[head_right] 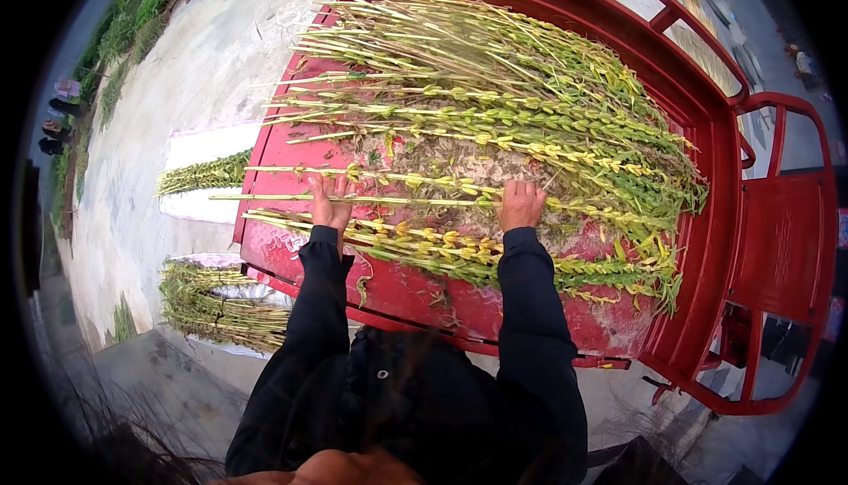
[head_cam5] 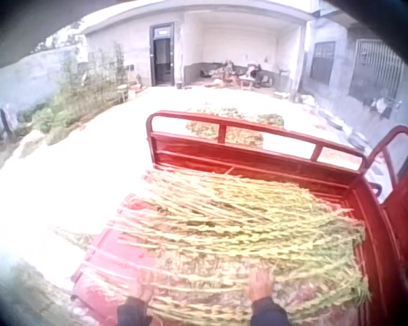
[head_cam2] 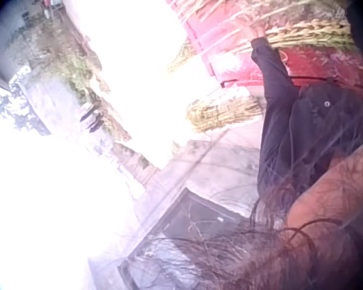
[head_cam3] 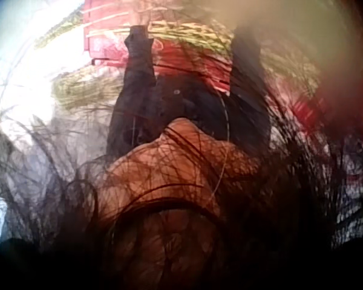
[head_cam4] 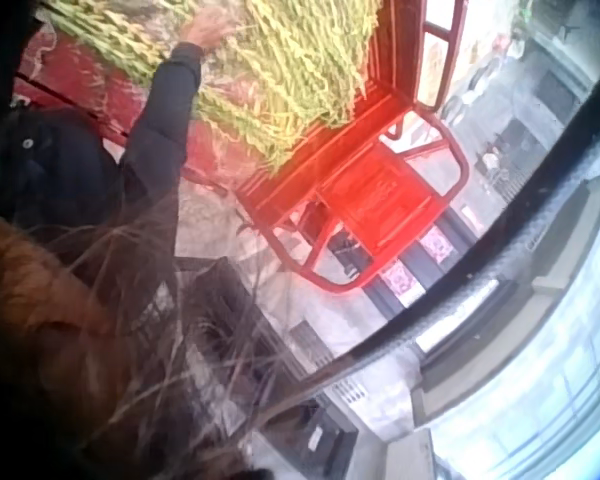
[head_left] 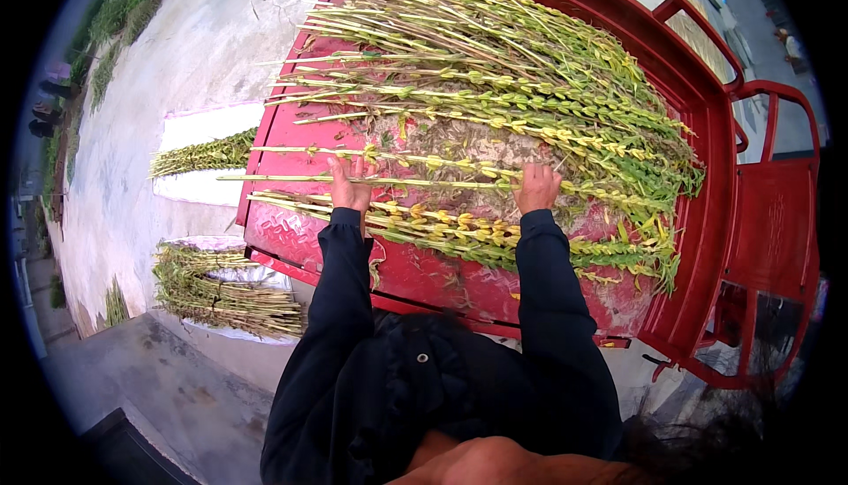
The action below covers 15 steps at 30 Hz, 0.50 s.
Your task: The person gathers long green plant stalks from the bed of a red three-wheeled vehicle, aligns them into bundles, and ties them using a thin strip of material. The person steps onto the vehicle bed to reach the plants and continues bundling them by hand.
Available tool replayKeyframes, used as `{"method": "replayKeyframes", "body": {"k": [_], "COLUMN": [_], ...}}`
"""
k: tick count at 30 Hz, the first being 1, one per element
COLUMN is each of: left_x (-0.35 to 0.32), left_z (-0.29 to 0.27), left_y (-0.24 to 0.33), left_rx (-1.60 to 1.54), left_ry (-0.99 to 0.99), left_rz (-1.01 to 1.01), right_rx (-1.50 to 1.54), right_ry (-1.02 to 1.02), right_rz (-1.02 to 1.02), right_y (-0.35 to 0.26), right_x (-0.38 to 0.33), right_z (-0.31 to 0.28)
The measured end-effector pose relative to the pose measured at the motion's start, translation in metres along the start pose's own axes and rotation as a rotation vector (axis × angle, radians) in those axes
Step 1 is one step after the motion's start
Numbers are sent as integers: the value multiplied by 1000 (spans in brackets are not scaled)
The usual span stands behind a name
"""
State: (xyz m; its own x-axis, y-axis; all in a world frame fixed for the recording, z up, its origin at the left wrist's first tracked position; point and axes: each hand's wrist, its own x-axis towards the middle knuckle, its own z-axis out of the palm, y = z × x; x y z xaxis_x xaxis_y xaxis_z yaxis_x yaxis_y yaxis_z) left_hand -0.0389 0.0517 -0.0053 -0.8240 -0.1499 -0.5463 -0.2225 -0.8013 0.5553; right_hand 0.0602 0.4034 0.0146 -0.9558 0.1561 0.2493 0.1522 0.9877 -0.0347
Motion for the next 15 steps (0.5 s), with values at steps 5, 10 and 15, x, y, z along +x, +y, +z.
{"method": "replayKeyframes", "body": {"k": [5,10,15], "left_x": [-11,25,-34], "left_z": [-10,-78,-4], "left_y": [14,13,29], "left_rx": [30,-31,-276], "left_ry": [141,131,134], "left_rz": [64,-93,-242], "right_rx": [37,114,118], "right_ry": [22,120,176], "right_rz": [-62,-62,-36], "right_y": [-3,-4,-10], "right_x": [-15,-27,-46], "right_z": [-16,-30,-56]}}
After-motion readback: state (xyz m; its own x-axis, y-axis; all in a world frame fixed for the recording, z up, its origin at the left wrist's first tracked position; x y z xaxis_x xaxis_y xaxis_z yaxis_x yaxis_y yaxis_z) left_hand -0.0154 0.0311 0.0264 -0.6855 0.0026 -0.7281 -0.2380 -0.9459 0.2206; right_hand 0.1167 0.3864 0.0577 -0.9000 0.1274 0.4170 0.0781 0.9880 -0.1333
